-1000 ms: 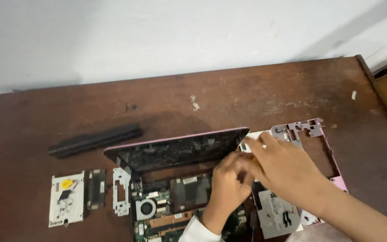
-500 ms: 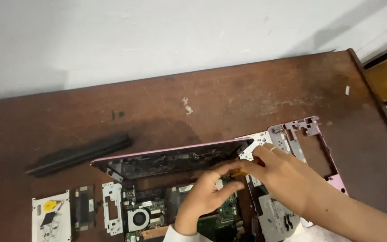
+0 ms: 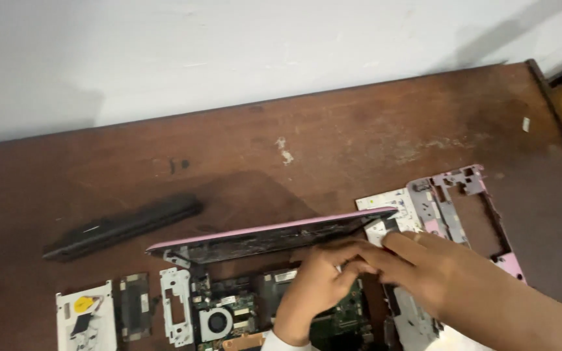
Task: Disassembling and repairing internal components of a laptop using a screwdriver on a workbench.
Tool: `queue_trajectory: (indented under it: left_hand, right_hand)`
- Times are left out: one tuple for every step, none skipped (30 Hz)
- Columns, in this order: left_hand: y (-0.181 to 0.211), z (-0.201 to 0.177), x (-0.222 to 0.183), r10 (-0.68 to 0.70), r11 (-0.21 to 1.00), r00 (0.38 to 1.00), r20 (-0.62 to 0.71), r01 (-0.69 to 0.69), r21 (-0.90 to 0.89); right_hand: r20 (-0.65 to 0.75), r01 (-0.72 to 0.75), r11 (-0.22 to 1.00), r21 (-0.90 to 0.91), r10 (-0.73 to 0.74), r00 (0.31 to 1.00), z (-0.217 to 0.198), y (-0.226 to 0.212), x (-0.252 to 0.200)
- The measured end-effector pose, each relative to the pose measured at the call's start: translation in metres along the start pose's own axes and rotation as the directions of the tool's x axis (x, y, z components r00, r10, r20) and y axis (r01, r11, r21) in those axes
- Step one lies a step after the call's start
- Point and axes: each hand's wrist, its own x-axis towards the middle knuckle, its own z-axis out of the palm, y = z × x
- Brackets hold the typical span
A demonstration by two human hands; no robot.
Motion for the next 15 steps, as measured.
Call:
queue_trajectory:
  left_hand:
    - [-0.001, 0.0, 0.0, 0.028, 0.999, 0.999, 0.044, -0.029, 0.023]
    - [-0.001, 0.0, -0.001, 0.049, 0.998, 0.995, 0.089, -0.052, 0.042]
    - [-0.002, -0.003, -0.001, 0.042, 0.998, 0.996, 0.083, -0.046, 0.045]
    - [-0.003, -0.004, -0.002, 0.04, 0.999, 0.995, 0.093, -0.04, -0.002]
    - [-0.005, -0.003, -0.003, 0.038, 0.998, 0.994, 0.102, -0.033, -0.048]
    - [-0.004, -0.006, -0.004, 0.044, 0.998, 0.993, 0.106, -0.038, -0.054]
    - [-0.003, -0.009, -0.004, 0.03, 0.999, 0.992, 0.124, -0.026, -0.032]
    - [-0.003, -0.011, -0.007, 0.009, 1.0, 0.99, 0.141, -0.007, -0.01]
    - [0.0, -0.013, -0.007, 0.009, 1.0, 0.99, 0.143, -0.006, -0.018]
    - [0.003, -0.015, -0.007, -0.021, 0.998, 0.985, 0.168, 0.029, -0.047]
    - [0.006, -0.016, -0.008, -0.05, 0.995, 0.98, 0.194, 0.066, -0.075]
    - [0.007, -0.016, -0.008, -0.05, 0.994, 0.979, 0.198, 0.067, -0.081]
    - [0.009, -0.016, -0.009, -0.109, 0.987, 0.974, 0.199, 0.13, -0.099]
    - [0.011, -0.016, -0.007, -0.159, 0.976, 0.967, 0.199, 0.184, -0.114]
    - [0.009, -0.017, -0.005, -0.151, 0.977, 0.968, 0.202, 0.178, -0.118]
  right_hand:
    - [0.164, -0.04, 0.999, 0.023, 0.035, 0.986, 0.013, 0.009, -0.008]
    - [0.329, -0.083, 0.996, 0.043, 0.065, 0.942, 0.025, 0.018, -0.016]
    - [0.331, -0.075, 0.996, 0.048, 0.055, 0.942, 0.025, 0.014, -0.011]
    - [0.22, -0.083, 0.996, -0.043, 0.09, 0.971, 0.024, 0.009, -0.01]
    - [0.103, -0.1, 0.986, -0.132, 0.114, 0.988, 0.023, 0.004, -0.01]
    - [0.105, -0.106, 0.985, -0.137, 0.121, 0.987, 0.025, 0.001, -0.011]
    - [0.059, -0.096, 0.983, -0.155, 0.107, 0.993, 0.028, -0.002, -0.012]
    - [0.018, -0.085, 0.982, -0.169, 0.089, 0.996, 0.031, -0.006, -0.013]
    - [0.024, -0.089, 0.982, -0.169, 0.094, 0.995, 0.036, -0.009, -0.013]
    - [-0.009, -0.159, 0.959, -0.234, 0.162, 0.987, 0.041, -0.013, -0.014]
    - [-0.047, -0.23, 0.927, -0.295, 0.226, 0.973, 0.046, -0.017, -0.014]
    - [-0.042, -0.233, 0.927, -0.295, 0.231, 0.972, 0.045, -0.022, -0.009]
    - [-0.169, -0.276, 0.891, -0.361, 0.229, 0.959, 0.043, -0.026, -0.004]
    - [-0.297, -0.325, 0.845, -0.424, 0.209, 0.932, 0.04, -0.029, 0.001]
    - [-0.297, -0.329, 0.841, -0.431, 0.212, 0.931, 0.046, -0.026, -0.005]
